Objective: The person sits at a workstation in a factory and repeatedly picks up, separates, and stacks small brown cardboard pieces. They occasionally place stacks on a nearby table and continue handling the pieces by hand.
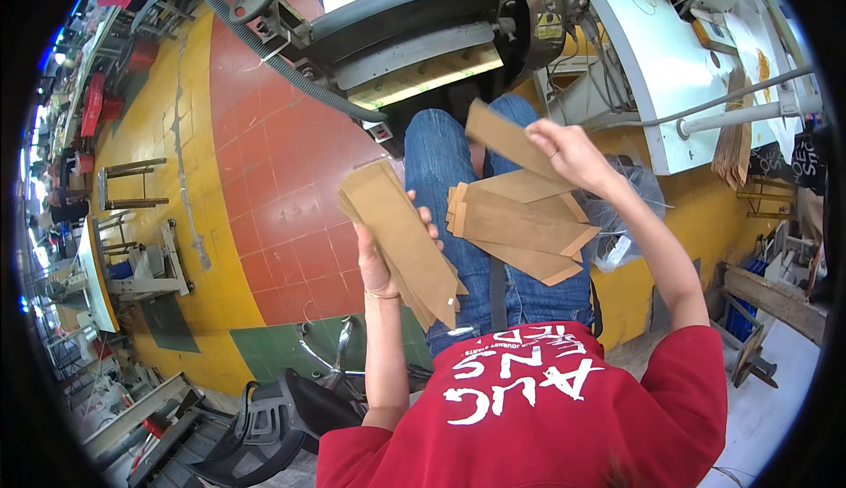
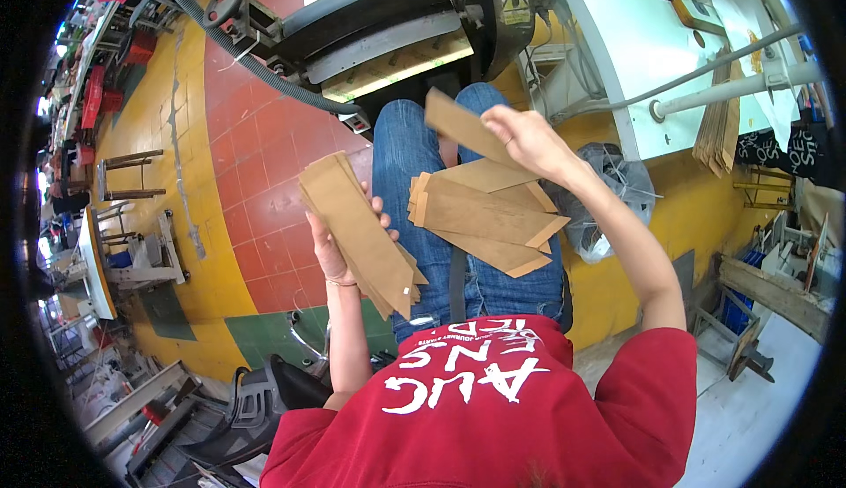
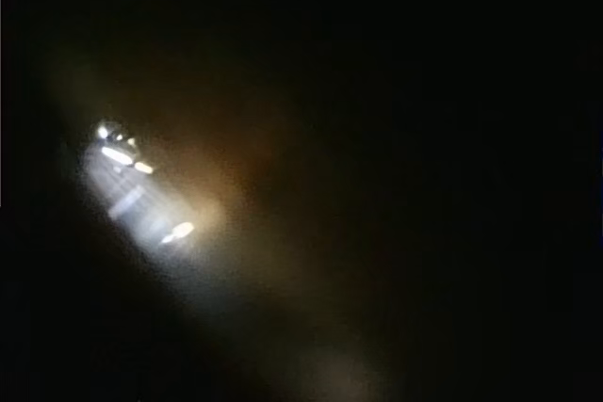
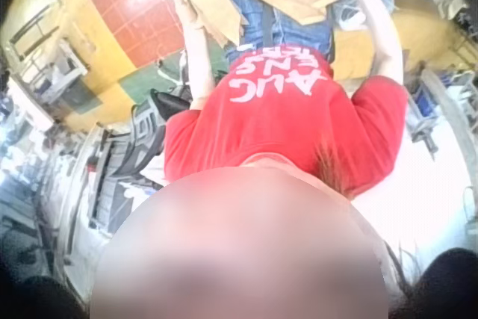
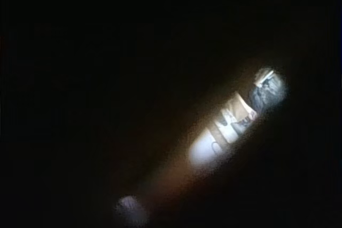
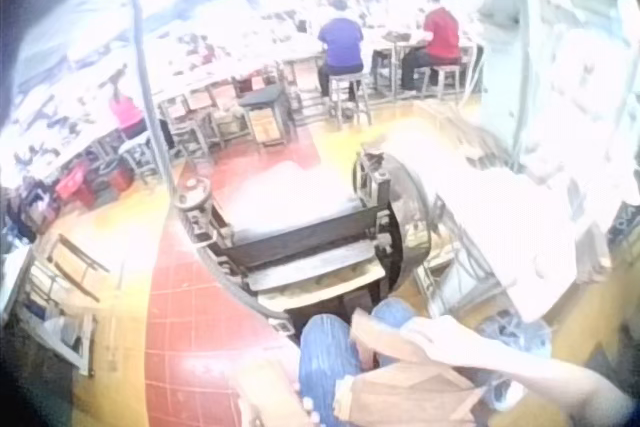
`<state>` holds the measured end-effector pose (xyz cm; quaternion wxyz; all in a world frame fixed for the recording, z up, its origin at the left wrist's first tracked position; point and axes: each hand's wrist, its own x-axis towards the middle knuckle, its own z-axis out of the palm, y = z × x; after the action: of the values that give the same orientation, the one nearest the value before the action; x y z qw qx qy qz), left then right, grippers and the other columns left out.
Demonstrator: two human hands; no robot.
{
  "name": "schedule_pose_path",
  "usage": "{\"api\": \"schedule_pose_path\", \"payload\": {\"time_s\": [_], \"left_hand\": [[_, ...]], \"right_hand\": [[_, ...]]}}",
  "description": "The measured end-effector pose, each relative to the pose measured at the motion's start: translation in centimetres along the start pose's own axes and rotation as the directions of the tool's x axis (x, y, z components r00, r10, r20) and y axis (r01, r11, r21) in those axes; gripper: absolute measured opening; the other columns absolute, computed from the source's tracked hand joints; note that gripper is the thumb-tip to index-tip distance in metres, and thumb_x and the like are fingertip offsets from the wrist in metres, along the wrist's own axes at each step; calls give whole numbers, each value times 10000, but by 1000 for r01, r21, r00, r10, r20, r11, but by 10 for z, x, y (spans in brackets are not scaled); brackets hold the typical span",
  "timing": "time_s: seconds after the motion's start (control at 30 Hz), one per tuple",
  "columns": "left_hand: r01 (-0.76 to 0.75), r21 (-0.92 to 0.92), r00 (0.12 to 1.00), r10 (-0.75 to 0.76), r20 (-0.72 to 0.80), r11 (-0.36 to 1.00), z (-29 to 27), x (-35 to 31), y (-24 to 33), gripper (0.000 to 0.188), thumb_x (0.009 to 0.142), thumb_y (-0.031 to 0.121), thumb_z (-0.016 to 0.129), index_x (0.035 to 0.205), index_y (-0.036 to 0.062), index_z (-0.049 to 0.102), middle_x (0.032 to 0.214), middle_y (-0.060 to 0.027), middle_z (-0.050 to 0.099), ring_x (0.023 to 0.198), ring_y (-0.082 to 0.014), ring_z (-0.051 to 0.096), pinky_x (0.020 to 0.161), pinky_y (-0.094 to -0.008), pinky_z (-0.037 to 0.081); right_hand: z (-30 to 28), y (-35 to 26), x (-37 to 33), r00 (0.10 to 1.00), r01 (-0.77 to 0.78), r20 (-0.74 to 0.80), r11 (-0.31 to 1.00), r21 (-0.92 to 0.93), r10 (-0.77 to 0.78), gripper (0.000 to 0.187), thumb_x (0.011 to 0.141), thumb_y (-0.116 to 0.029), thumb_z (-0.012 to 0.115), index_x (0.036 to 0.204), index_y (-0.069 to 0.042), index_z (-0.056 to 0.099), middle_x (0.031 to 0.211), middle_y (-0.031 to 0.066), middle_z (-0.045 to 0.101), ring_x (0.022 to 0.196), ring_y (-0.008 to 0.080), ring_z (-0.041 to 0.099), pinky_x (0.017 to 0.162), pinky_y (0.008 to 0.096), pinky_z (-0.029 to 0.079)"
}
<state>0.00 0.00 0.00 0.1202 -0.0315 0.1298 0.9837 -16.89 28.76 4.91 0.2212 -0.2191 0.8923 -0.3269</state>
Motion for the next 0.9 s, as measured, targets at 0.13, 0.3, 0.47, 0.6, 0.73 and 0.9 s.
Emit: {"api": "schedule_pose_path", "payload": {"time_s": [0.13, 0.3, 0.47, 0.6, 0.73, 0.9], "left_hand": [[0, 182, 989, 26, -143, 983, 14, 7, -13, 758, 898, 569, 507, 1389, 17, 337, 1298, -188, 482, 1114, -329, 564, 855, -449, 545], [-71, 216, 940, 138, -312, 974, 25, 14, -22, 663, 918, 471, 547, 1394, 51, 359, 1340, -178, 476, 1217, -302, 507, 988, -416, 476], [-76, 378, 929, 203, -309, 923, 23, 14, -24, 730, 850, 420, 637, 1415, 92, 312, 1274, -166, 505, 1169, -291, 530, 988, -445, 467], [-74, -89, 990, 63, -126, 993, 9, 2, -15, 704, 838, 485, 612, 1366, 98, 353, 1080, -112, 512, 1018, -262, 548, 850, -508, 521], [-131, 13, 974, 132, -186, 991, -3, -12, -4, 692, 846, 487, 589, 1365, 95, 356, 1095, -112, 494, 1000, -263, 553, 830, -513, 529], [-162, -4, 961, 156, -230, 987, -7, -22, 3, 656, 860, 454, 575, 1365, 95, 361, 1086, -111, 494, 1005, -259, 553, 837, -514, 529]], "right_hand": [[-5, -46, -17, 998, 23, -66, 846, 532, 14, 251, 974, -211, 538, 1134, -26, 597, 921, 28, 666, 839, 128, 612, 787, 268, 483], [57, -108, -28, 997, -72, 66, 388, 919, 29, 258, 939, -146, 590, 1152, -1, 574, 1019, 32, 634, 960, 80, 576, 842, 253, 481], [100, -130, -41, 867, 312, -472, 912, 266, -159, 285, 868, -135, 629, 1118, -13, 569, 1009, 154, 552, 1054, 315, 538, 905, 412, 452], [77, -79, -57, 952, 19, -303, 988, 156, 29, 375, 861, -272, 658, 1120, -14, 578, 1023, 156, 586, 1024, 310, 568, 878, 402, 464], [68, -40, -72, 988, -115, -134, 959, -259, 82, 587, 756, -325, 750, 1217, -43, 520, 1074, 144, 570, 1023, 326, 567, 916, 427, 430], [81, -35, -72, 985, -174, -31, 946, -274, 172, 559, 700, -279, 795, 1155, -50, 564, 1056, 149, 570, 1002, 337, 572, 891, 437, 429]]}}
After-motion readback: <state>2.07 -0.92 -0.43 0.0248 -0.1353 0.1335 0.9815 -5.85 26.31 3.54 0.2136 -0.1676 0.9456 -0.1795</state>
